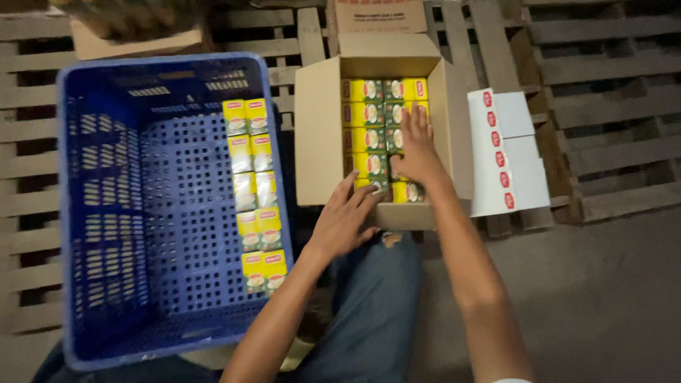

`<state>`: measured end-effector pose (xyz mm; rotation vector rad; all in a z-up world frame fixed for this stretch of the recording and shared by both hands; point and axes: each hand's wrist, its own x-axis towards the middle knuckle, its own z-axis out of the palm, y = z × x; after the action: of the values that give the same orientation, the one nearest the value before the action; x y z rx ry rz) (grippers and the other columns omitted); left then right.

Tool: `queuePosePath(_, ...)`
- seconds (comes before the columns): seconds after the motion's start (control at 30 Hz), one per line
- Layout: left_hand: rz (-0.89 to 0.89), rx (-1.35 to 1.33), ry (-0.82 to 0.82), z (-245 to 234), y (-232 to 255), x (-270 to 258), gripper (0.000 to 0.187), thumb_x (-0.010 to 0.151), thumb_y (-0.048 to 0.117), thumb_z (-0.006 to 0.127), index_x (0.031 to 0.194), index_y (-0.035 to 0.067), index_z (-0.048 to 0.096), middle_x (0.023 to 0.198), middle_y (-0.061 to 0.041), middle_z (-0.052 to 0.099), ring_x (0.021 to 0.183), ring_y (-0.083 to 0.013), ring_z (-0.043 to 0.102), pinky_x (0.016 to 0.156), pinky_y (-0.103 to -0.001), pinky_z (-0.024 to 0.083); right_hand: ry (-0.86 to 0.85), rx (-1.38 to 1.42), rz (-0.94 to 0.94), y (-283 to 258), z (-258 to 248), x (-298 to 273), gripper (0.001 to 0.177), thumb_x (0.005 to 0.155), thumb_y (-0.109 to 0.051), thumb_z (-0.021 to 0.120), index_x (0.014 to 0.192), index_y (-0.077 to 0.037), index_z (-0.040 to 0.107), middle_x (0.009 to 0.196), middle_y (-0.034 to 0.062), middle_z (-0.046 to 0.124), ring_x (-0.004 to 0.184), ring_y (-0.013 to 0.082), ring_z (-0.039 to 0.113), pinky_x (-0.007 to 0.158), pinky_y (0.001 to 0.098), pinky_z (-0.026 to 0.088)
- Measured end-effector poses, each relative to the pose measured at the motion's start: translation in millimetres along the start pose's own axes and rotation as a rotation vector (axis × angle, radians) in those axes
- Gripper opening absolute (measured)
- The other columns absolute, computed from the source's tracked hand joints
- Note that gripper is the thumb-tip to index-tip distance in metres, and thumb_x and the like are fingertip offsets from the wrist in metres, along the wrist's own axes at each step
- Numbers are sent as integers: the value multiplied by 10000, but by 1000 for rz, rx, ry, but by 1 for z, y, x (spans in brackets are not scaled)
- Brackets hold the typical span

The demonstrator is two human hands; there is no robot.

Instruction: The person transfers small yellow and green boxes from a cardboard box into a blue plastic basket. The person then closes the cardboard box and places it on top of other boxes.

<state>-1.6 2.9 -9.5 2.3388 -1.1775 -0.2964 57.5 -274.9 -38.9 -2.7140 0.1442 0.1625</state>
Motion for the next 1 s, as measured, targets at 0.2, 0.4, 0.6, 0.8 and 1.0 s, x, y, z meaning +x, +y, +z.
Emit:
queuePosePath(0.2, -14, 51, -5, -10, 5, -22, 899, 921, 416, 810, 1695, 195, 410, 1768, -63, 398, 1735, -340, 112, 1396, -596, 99, 281, 346, -22, -53, -19, -46, 428, 1118, -82, 600, 1511, -217, 706, 1459, 53, 688, 1382, 355, 660, 1177, 491, 500)
queuePosePath(0.4, -8, -138, 39, -26, -6, -76, 782, 993, 398, 747, 1687, 209, 440, 1749, -88, 420, 1690, -362, 272, 1334, -643, 279, 236, 579, 101, -79, 30, -90, 159, 1150, -214, 626, 1234, -209, 761, 901, 70, 802, 799, 213, 778, 747, 353, 606)
queuePosePath(0.6, -4, -356, 451, -24, -70, -141, 485, 1035, 223, 726, 1502, 114, 654, 1364, -181, 727, 1338, -426, 671, 1160, -558, 519, 600, -198, -65, -98, 72, -103, 113, 1108, -245, 640, 1141, -293, 737, 875, -12, 769, 923, 249, 787, 925, 410, 509)
queuePosePath(0.8, -590, -416, 486, 10, -170, -215, 571, 998, 265, 779, 1543, 180, 632, 1375, -170, 713, 1348, -426, 666, 1178, -565, 503, 658, -239, -118, -59, 92, -91, 119, 1097, -283, 615, 1079, -308, 730, 771, -2, 724, 822, 286, 780, 857, 429, 526)
queuePosePath(1.0, -762, -596, 320, 59, -198, -229, 693, 1003, 300, 778, 1622, 118, 525, 1387, -248, 711, 1316, -493, 685, 1124, -616, 547, 655, -284, -141, -82, 74, -96, 189, 1073, -217, 576, 1045, -325, 729, 795, -90, 764, 841, 288, 792, 863, 425, 565)
